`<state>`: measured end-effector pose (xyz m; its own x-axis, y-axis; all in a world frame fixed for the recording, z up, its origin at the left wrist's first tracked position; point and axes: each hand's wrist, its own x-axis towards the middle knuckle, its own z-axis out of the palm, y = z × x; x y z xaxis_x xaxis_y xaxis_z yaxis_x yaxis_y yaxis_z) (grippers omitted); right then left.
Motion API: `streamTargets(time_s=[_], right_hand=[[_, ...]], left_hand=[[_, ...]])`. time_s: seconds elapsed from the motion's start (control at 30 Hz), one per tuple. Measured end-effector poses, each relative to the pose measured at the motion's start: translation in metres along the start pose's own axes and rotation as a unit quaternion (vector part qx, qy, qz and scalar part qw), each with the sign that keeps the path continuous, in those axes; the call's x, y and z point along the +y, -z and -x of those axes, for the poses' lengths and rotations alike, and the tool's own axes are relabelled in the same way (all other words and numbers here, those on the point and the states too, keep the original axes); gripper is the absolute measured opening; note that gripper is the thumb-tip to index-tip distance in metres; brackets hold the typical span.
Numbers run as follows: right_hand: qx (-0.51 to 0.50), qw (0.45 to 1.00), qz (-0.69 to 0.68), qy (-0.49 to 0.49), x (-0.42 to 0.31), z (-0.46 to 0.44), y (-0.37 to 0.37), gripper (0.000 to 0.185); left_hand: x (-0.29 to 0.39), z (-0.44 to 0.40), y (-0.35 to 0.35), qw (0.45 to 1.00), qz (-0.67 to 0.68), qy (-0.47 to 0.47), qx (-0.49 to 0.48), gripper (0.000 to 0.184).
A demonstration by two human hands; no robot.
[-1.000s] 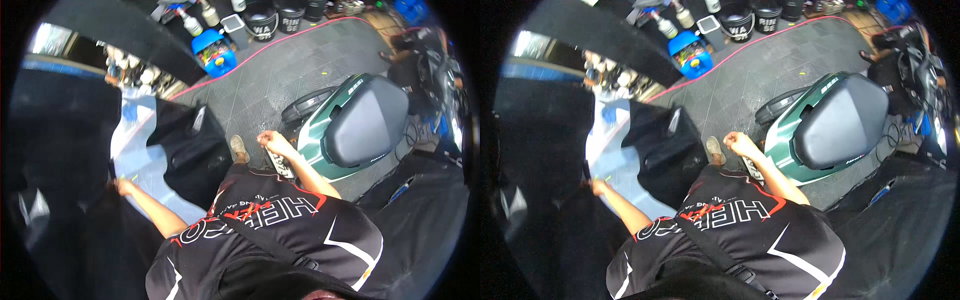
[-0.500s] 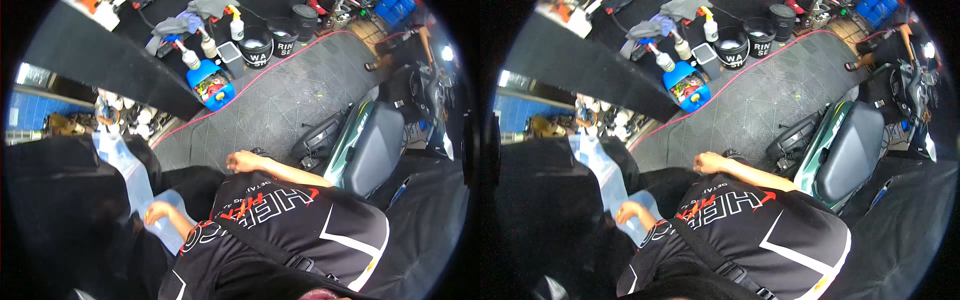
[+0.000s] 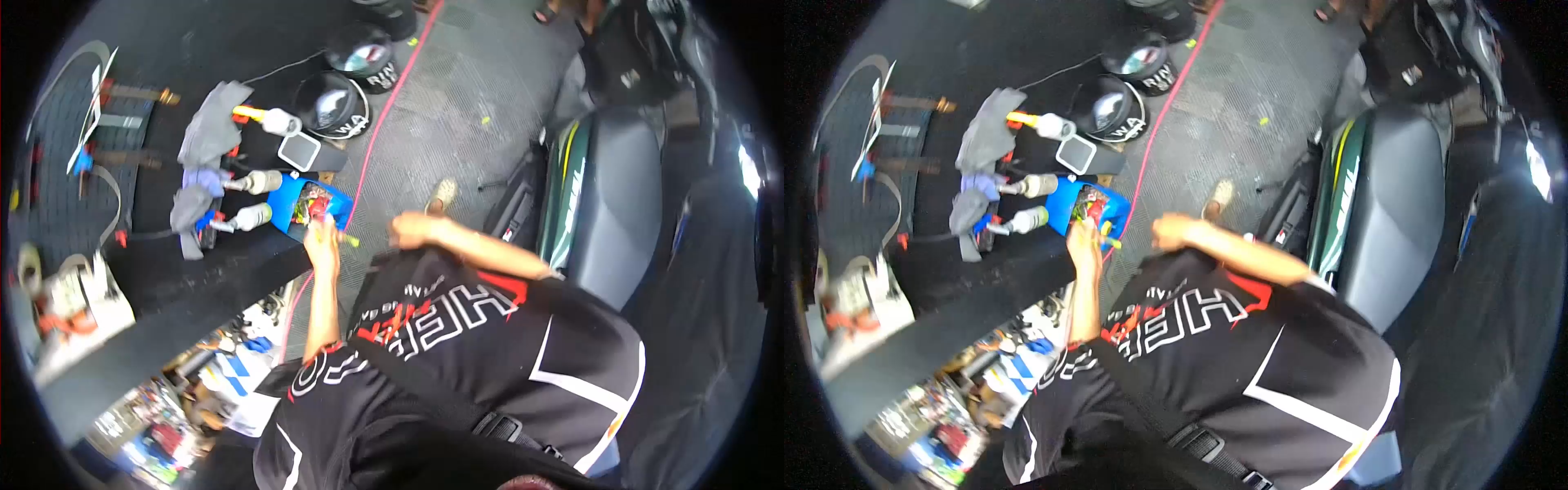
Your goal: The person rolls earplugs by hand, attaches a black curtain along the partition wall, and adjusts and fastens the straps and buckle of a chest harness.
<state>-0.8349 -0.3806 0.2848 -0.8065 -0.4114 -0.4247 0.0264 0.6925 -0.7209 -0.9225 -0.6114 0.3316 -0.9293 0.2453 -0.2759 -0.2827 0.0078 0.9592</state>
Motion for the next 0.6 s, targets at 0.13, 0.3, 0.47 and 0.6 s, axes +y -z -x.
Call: streamTargets(time_s=[0.13,0.3,0.47,0.6], right_hand=[[0.101,0.985,-0.112,-0.079,0.083,0.023,0.14,0.049],[0.304,0.774,-0.554,0.034,0.048,0.027,0.232,0.038],[0.389,0.781,-0.479,-0.097,0.102,-0.013,0.309,0.037],[0.407,0.845,-0.313,-0.15,0.131,-0.045,0.392,0.037]], left_hand=[[0.062,-0.157,-0.132,0.947,0.295,0.065,-0.108,0.019],[0.091,-0.218,-0.258,0.909,0.263,0.111,-0.305,0.018],[0.101,-0.305,-0.327,0.899,0.234,0.146,-0.341,0.064],[0.108,-0.389,-0.356,0.865,0.229,0.098,-0.435,0.07]])
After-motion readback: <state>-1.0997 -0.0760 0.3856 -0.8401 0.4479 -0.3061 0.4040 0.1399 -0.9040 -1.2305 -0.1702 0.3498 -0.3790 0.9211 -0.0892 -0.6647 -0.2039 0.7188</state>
